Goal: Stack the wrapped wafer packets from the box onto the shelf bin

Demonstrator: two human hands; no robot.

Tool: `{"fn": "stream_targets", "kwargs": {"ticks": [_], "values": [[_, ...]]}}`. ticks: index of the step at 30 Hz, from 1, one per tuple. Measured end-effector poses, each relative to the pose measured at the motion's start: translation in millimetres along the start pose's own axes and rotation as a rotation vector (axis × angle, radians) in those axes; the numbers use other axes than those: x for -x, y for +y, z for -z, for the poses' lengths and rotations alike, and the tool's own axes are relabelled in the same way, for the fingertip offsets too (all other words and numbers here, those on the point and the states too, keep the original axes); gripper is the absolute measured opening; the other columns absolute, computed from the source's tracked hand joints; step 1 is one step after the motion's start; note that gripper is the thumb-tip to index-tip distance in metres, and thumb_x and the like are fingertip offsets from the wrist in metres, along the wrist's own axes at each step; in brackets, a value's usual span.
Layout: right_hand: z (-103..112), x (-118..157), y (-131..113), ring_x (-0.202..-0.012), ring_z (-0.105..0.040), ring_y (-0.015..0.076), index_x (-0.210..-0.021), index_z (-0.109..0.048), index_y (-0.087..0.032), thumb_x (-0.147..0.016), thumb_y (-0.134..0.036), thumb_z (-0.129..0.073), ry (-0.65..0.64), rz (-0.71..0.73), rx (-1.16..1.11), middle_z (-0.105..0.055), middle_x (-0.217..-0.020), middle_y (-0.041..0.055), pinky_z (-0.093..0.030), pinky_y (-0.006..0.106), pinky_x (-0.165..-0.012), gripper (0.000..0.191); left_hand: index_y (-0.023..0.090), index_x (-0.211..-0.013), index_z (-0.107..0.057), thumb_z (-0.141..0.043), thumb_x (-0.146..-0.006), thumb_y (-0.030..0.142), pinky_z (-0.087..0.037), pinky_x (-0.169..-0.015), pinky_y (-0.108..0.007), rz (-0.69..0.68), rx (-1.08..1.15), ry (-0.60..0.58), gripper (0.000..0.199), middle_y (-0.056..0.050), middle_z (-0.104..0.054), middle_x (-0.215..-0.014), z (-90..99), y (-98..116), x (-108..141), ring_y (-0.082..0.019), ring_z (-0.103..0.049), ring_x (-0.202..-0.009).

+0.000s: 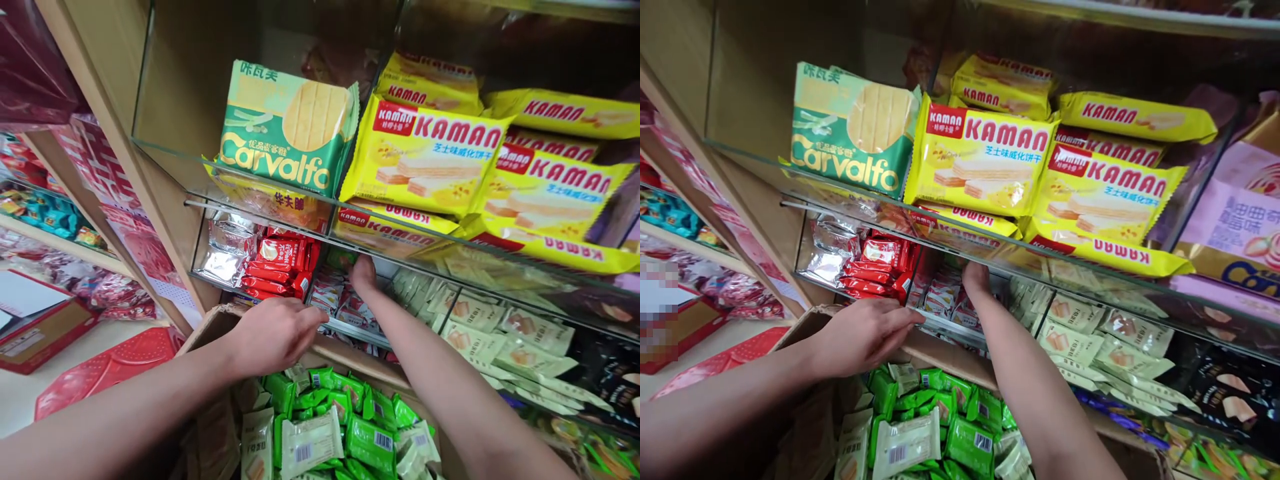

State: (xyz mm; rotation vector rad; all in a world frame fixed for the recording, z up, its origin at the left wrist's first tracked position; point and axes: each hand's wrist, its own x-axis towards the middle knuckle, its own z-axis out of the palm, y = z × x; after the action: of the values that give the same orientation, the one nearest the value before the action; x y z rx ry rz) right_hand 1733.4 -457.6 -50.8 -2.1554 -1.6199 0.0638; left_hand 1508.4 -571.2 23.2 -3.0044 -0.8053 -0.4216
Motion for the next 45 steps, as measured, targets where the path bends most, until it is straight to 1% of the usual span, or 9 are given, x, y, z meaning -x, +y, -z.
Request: {"fn": "stream_targets", "kwargs": {"ticks": [4,11,13,17,22,30,37,41,45], "values": [[-3,0,1,-0.093,-0.057,0.0185,-0.107,-0.053,-0.014,-0.083,-0.041,-0.048,0.01,-0.024,-0.038,-0.061,-0.101,0.0088,-0.045,0.037,-0.081,0.037,0.019,-0.099,-0.053,-0.033,-0.087,0.02,-0.041,-0.055,-0.026,-0.004,0.019,0.02,0.023,-0.002,-0.059,-0.069,2.3,3,2,-0.016,-0.058,-0.064],[-1,4,3,-0.083,-0.06,0.0161,-0.104,-0.054,-0.015,-0.083,-0.042,-0.048,-0.001,-0.052,-0.061,-0.063,-0.093,0.0061,-0.046,0.035,-0.075,0.035,0.02,-0.099,-0.055,-0.036,-0.086,0.02,-0.04,-0.055,-0.026,-0.01,-0.009,0.011,0.024,-0.002,-0.062,-0.071,3.7,4,3,-0.016,-0.058,-0.066],[2,6,4,-0.084,-0.06,0.0177,-0.107,-0.051,-0.012,-0.082,-0.042,-0.048,-0.013,-0.064,-0.066,-0.064,-0.092,0.0082,-0.046,0.033,-0.073,0.039,0.02,-0.1,-0.055,-0.035,-0.086,0.021,-0.04,-0.055,-0.025,-0.011,-0.009,0.009,0.025,-0.002,-0.062,-0.071,3.6,5,3,-0.016,-0.058,-0.065],[3,8,9,-0.089,-0.059,0.0245,-0.115,-0.043,-0.01,-0.08,-0.042,-0.05,-0.023,-0.058,-0.076,-0.064,-0.094,0.0133,-0.044,0.032,-0.069,0.048,0.019,-0.099,-0.056,-0.034,-0.086,0.023,-0.04,-0.056,-0.026,-0.016,-0.001,0.004,0.026,-0.002,-0.063,-0.072,-1.0,5,2,-0.016,-0.058,-0.065],[1,8,13,-0.089,-0.058,0.0285,-0.111,-0.046,-0.012,-0.077,-0.041,-0.053,-0.026,-0.023,-0.069,-0.063,-0.093,0.0133,-0.043,0.034,-0.069,0.045,0.018,-0.099,-0.056,-0.033,-0.086,0.023,-0.039,-0.056,-0.025,-0.039,0.022,0.027,0.026,-0.001,-0.063,-0.072,-6.4,5,3,-0.015,-0.058,-0.065],[5,8,15,-0.086,-0.059,0.0251,-0.111,-0.046,-0.014,-0.078,-0.036,-0.051,-0.049,0.016,-0.043,-0.064,-0.092,0.0106,-0.042,0.03,-0.067,0.04,0.018,-0.098,-0.056,-0.035,-0.086,0.023,-0.04,-0.057,-0.024,-0.035,0.018,0.018,0.025,-0.002,-0.063,-0.073,-3.4,6,2,-0.015,-0.059,-0.066],[5,6,14,-0.083,-0.059,0.023,-0.111,-0.045,-0.015,-0.08,-0.038,-0.048,-0.065,0.031,-0.032,-0.064,-0.092,0.0105,-0.041,0.029,-0.064,0.039,0.019,-0.1,-0.056,-0.036,-0.086,0.023,-0.041,-0.06,-0.023,-0.032,0.06,0.02,0.025,-0.002,-0.065,-0.078,-4.0,4,2,-0.015,-0.06,-0.069],[5,6,11,-0.081,-0.06,0.0221,-0.11,-0.045,-0.016,-0.081,-0.038,-0.047,-0.066,0.041,-0.022,-0.065,-0.089,0.0101,-0.04,0.027,-0.061,0.036,0.019,-0.102,-0.055,-0.036,-0.086,0.023,-0.042,-0.062,-0.023,-0.023,0.082,-0.005,0.026,-0.003,-0.065,-0.078,-1.7,3,2,-0.015,-0.06,-0.07],[5,6,10,-0.081,-0.06,0.0224,-0.109,-0.046,-0.016,-0.082,-0.042,-0.045,-0.06,0.044,-0.03,-0.066,-0.087,0.0096,-0.04,0.027,-0.061,0.037,0.019,-0.102,-0.055,-0.035,-0.086,0.022,-0.043,-0.064,-0.023,-0.017,0.103,-0.022,0.026,-0.003,-0.065,-0.081,1.5,3,1,-0.015,-0.06,-0.074]]}}
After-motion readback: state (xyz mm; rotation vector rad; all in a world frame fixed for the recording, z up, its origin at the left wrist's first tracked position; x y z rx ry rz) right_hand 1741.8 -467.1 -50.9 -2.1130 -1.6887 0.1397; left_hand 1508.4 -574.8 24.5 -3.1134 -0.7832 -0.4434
